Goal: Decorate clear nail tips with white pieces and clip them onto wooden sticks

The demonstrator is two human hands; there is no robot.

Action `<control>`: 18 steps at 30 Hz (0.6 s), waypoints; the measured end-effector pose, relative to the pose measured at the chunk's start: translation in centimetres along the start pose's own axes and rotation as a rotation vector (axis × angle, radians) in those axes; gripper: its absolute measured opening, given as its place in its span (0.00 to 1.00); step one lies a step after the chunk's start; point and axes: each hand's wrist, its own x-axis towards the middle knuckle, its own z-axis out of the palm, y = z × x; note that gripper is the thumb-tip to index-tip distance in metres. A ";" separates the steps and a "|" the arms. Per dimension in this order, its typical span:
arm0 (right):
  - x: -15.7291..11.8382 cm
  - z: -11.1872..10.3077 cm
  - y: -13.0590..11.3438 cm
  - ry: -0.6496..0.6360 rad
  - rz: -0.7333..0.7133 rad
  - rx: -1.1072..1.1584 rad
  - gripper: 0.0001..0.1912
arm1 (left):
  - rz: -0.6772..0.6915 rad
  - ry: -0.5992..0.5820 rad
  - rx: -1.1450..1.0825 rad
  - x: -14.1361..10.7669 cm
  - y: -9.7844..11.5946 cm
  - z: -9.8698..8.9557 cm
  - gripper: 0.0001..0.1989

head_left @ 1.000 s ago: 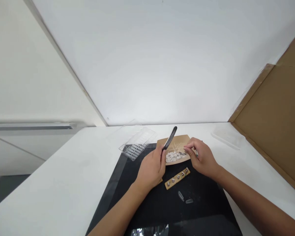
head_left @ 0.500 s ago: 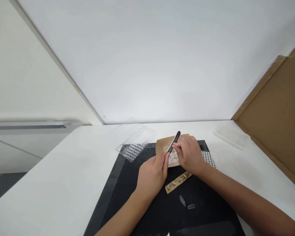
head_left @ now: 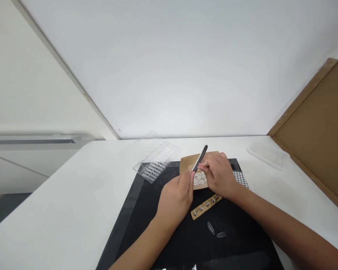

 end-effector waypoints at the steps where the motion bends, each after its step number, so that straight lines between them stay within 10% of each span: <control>1: 0.1 -0.1 -0.1 0.034 0.013 -0.003 0.13 | -0.002 0.009 -0.011 0.0 0.1 0.0 0.14; 18: 0.6 -0.8 -0.4 0.085 -0.088 -0.098 0.15 | 0.049 0.024 -0.026 -0.2 -0.2 0.2 0.13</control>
